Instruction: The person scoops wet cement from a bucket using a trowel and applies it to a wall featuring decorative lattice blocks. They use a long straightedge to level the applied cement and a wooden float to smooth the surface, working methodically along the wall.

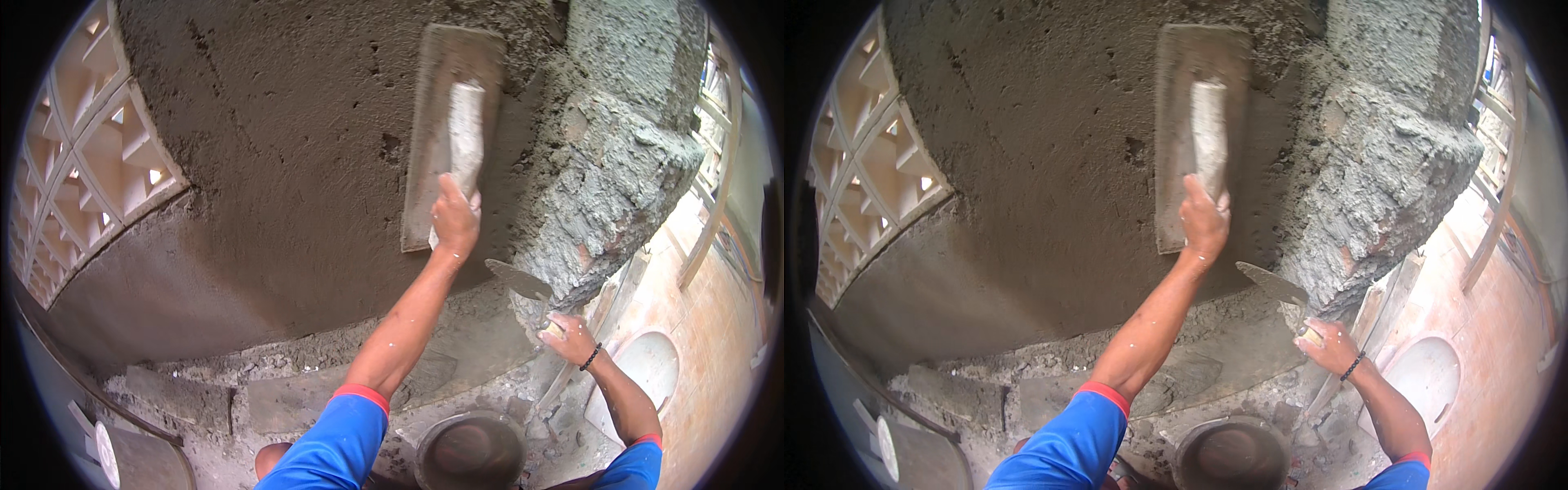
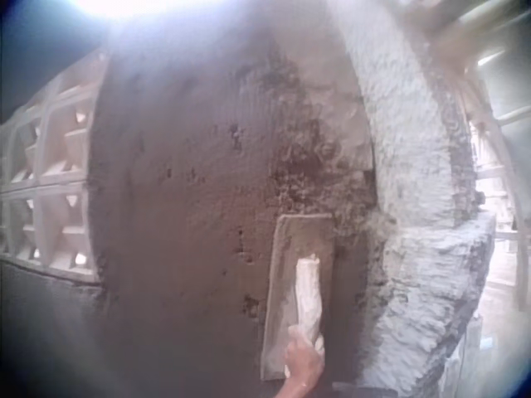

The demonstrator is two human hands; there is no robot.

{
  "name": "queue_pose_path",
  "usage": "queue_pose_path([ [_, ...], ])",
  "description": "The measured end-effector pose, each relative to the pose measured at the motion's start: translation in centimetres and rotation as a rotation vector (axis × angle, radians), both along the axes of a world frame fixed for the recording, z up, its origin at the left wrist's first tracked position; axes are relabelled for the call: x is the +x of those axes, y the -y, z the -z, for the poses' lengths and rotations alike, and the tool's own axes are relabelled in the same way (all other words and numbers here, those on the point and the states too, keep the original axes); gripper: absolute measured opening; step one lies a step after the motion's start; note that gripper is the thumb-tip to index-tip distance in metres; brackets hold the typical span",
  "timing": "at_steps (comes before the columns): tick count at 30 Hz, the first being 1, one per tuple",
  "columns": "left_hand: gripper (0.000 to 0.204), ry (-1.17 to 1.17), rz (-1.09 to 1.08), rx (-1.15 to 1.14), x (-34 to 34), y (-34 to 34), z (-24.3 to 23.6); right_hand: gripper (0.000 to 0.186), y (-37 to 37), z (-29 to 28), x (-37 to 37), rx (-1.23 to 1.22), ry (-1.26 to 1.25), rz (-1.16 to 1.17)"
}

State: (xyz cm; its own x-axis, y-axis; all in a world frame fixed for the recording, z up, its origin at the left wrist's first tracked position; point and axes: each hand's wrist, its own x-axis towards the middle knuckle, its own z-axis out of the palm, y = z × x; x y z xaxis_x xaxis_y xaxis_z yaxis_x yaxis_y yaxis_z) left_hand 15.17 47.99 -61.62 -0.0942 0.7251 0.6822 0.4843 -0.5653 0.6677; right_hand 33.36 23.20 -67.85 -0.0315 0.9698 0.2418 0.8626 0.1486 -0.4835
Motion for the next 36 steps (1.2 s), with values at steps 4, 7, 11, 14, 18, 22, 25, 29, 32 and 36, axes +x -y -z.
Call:
queue_pose_path([
  [4, 0.04, 0.028, 0.049, -0.038, 2.4, 0.1, 4.5, 0.035, 0.3, -2.3, 0.2, -0.097, -0.055, 0.039],
  [7, 0.038, 0.071, 0.055, -0.103, 2.0, 0.1, 7.9, 0.036, 1.2, -1.9, 0.2, -0.056, -0.05, 0.083],
  [11, 0.035, 0.164, -0.012, -0.102, -1.0, 0.2, 9.0, 0.039, 1.6, 0.1, 1.7, -0.076, -0.008, 0.065],
  [14, 0.033, 0.204, -0.098, -0.06, -6.7, 0.3, 6.8, 0.037, 0.5, -0.4, 0.0, -0.116, -0.042, 0.065],
  [18, 0.034, 0.219, -0.18, 0.049, -14.1, 1.1, 1.6, 0.035, -0.6, -1.1, -1.9, -0.155, -0.08, 0.05],
  [22, 0.036, 0.051, -0.296, 0.017, -22.6, 1.5, -2.1, 0.043, -1.0, 1.2, -1.8, 0.026, 0.119, 0.016],
  [25, 0.025, 0.18, -0.336, -0.038, -28.9, 2.0, -2.2, 0.047, -2.1, 0.7, -3.2, -0.07, 0.081, -0.07],
  [29, 0.028, 0.25, -0.482, 0.113, -33.1, 2.4, 3.2, 0.045, -2.9, 1.1, -3.4, -0.096, 0.025, -0.102],
  [32, 0.03, 0.341, -0.484, 0.155, -34.5, 1.8, 11.5, 0.042, -3.3, -0.5, -5.2, -0.163, -0.037, -0.09],
  [36, 0.028, 0.314, -0.489, 0.046, -33.4, 3.0, 18.4, 0.039, -3.1, 0.5, -5.4, -0.147, -0.003, -0.099],
])
